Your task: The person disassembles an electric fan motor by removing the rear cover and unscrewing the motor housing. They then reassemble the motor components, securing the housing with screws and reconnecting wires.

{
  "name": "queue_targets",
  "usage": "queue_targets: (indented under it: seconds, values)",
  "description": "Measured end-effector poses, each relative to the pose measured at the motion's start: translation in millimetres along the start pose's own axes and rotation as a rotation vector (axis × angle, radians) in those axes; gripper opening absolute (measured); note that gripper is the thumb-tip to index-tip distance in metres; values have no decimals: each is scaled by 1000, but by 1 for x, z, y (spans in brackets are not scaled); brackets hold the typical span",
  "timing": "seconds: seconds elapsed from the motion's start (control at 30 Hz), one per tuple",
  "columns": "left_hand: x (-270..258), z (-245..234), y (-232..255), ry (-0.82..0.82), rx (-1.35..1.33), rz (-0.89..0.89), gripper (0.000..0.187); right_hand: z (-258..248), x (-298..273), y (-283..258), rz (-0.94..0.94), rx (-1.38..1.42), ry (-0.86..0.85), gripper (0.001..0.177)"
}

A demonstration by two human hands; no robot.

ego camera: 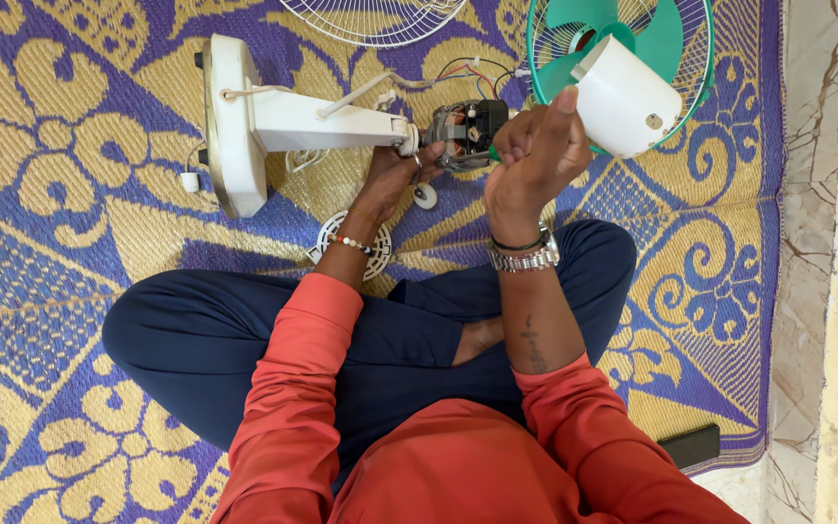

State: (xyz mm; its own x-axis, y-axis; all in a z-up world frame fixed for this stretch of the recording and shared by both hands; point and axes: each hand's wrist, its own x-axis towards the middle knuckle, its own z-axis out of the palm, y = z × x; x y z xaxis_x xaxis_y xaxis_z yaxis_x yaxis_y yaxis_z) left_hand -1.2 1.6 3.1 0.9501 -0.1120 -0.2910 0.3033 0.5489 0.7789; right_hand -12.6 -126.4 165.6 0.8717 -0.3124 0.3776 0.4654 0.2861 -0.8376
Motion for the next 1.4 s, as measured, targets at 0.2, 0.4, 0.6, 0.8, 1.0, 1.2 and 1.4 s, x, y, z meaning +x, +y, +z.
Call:
queue_targets:
  seconds: [0.2, 0.4, 0.6, 0.8, 1.0, 1.2, 1.4]
  values:
    - [0, 1, -1, -14, -8, 24, 45, -1, 4, -7, 16, 32, -102, 52]
    - [0, 0, -2, 8, -26, -22, 55, -7, 8, -9, 31, 18, -332, 55]
    - [1, -1, -13, -43, -50, -26, 68, -12, 10, -10, 40, 45, -384, 54]
    - [5, -12, -9, -91, -84, -55, 85, -15, 10, -9, 69, 84, -255, 50]
    - [3, -9, 2, -116, -222, -90, 82, -9, 5, -7, 43, 78, -245, 51]
    - [1, -1, 2, 1, -173, -44, 60, -7, 3, -10, 25, 39, -328, 50]
    - [4, -4, 0, -15, -109, -63, 51, -12, 5, -15, -7, -15, -489, 51]
